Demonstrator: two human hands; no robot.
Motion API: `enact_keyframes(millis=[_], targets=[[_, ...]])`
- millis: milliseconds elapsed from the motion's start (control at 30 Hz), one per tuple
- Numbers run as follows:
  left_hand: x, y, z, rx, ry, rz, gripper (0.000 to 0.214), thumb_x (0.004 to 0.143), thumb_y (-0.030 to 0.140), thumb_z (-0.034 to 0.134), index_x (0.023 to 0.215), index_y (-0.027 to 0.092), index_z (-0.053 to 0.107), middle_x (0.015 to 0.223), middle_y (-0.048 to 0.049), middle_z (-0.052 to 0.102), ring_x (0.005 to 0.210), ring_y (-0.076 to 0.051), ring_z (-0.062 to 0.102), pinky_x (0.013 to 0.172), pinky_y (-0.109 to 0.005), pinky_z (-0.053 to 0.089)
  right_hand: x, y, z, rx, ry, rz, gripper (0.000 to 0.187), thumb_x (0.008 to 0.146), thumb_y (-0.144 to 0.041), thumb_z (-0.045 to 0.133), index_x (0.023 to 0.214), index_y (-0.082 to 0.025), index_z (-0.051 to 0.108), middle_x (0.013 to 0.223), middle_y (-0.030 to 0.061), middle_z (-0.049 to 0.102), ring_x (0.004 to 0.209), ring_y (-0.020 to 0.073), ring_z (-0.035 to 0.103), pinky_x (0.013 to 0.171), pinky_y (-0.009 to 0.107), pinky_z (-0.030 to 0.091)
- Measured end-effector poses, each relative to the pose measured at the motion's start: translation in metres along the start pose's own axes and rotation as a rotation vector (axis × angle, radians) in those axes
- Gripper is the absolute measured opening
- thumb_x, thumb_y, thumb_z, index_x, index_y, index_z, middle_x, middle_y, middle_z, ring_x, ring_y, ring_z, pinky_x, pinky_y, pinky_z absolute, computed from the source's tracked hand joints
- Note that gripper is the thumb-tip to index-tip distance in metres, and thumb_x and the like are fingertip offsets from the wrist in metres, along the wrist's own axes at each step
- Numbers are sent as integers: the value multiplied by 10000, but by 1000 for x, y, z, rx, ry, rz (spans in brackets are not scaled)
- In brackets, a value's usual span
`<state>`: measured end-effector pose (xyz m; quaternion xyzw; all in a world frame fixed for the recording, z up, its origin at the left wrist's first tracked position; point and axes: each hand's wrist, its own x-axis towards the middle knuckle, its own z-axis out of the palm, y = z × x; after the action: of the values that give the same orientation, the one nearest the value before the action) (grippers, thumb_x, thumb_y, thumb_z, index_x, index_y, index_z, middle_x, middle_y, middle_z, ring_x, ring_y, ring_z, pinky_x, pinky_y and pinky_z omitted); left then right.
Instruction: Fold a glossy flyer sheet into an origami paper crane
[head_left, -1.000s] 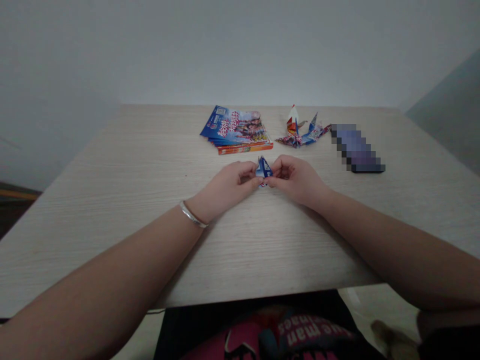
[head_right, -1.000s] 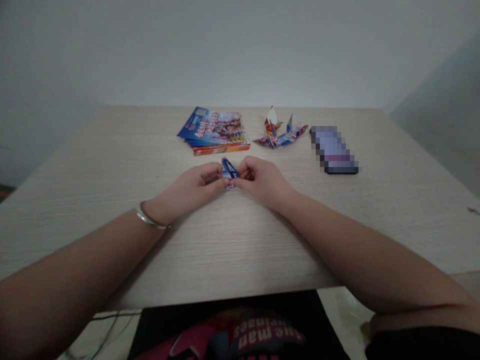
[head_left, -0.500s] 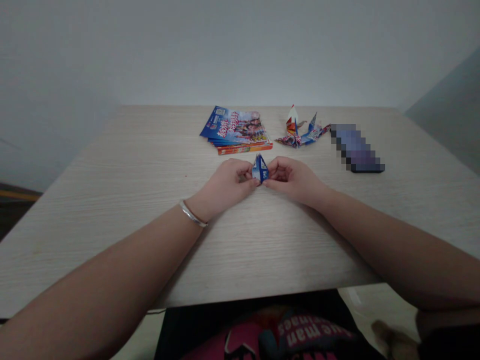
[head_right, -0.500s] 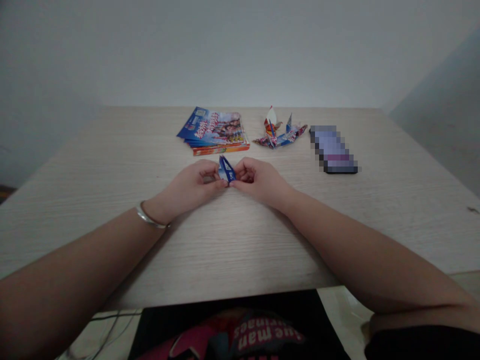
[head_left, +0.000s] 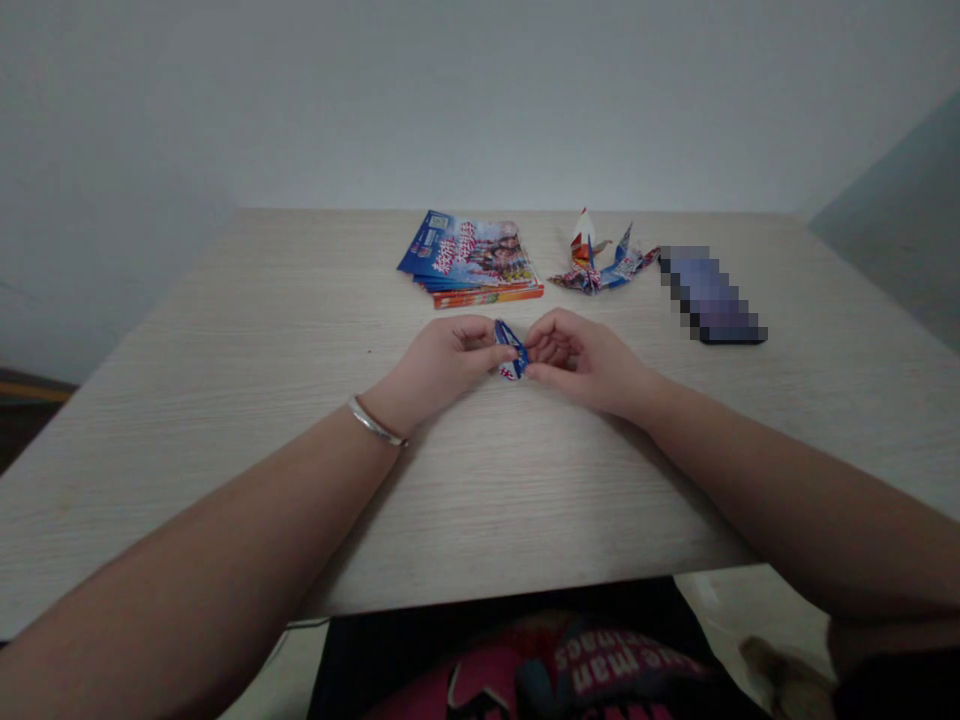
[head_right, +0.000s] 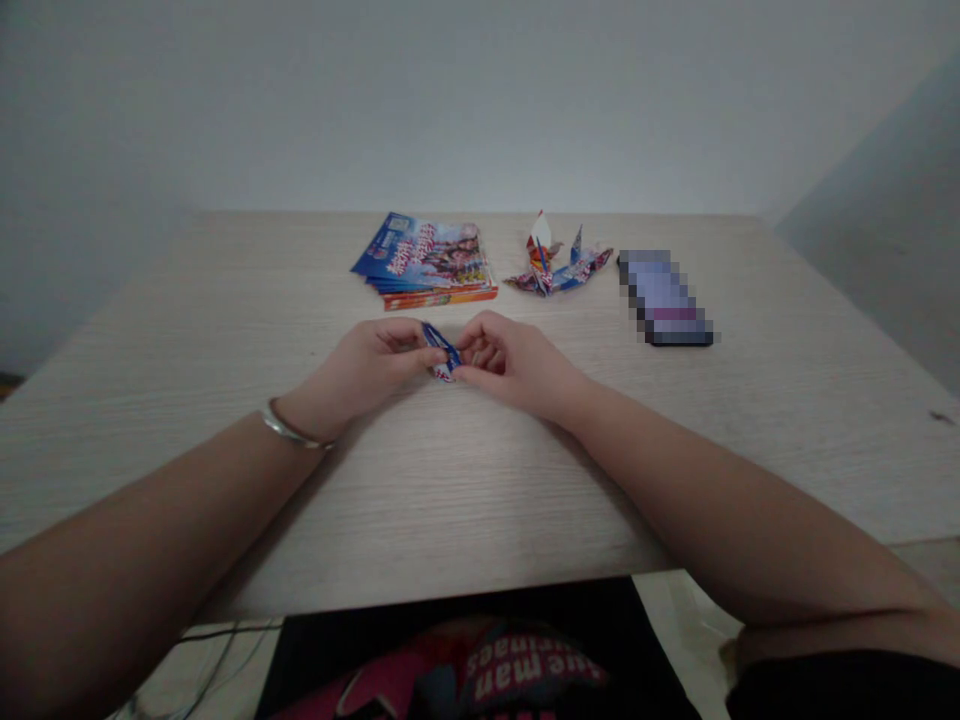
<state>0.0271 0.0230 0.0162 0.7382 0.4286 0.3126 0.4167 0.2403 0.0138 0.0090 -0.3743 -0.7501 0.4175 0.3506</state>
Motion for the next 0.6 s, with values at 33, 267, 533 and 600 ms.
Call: enact_keyframes(millis=[33, 267, 533, 600], targets=[[0, 0, -1, -16, -22, 8, 197, 836, 327, 640, 752, 153, 674, 714, -5, 667, 678, -135, 555, 662, -259, 431, 0, 1, -1, 22, 13, -9, 235, 796, -314, 728, 940, -223, 567, 757, -23, 626, 639, 124, 584, 599, 276, 486], [-1, -4, 1, -173, -115, 33, 126, 854, 268, 654, 874, 147, 681, 811, -18, 720, 739, -129, 636, 727, -247, 492, 3, 11, -1, 180, 69, -38, 278, 789, -327, 772, 957, -232, 572, 771, -34, 608, 691, 110, 584, 632, 247, 507], [-1, -5, 1, -271, -140, -4, 97, 823, 230, 711, 819, 136, 688, 777, -27, 727, 688, -113, 640, 678, -227, 510, 5, 15, -2, 295, -35, -74, 249, 813, -270, 776, 980, -221, 598, 828, -12, 673, 748, 118, 647, 717, 269, 564], [0, -4, 1, -268, -149, 4, 93, 821, 230, 711, 811, 138, 701, 762, -20, 721, 677, -111, 631, 679, -228, 512, 5, 17, -2, 312, -58, -90, 255, 814, -266, 777, 990, -222, 597, 833, -13, 677, 764, 121, 658, 731, 274, 571]])
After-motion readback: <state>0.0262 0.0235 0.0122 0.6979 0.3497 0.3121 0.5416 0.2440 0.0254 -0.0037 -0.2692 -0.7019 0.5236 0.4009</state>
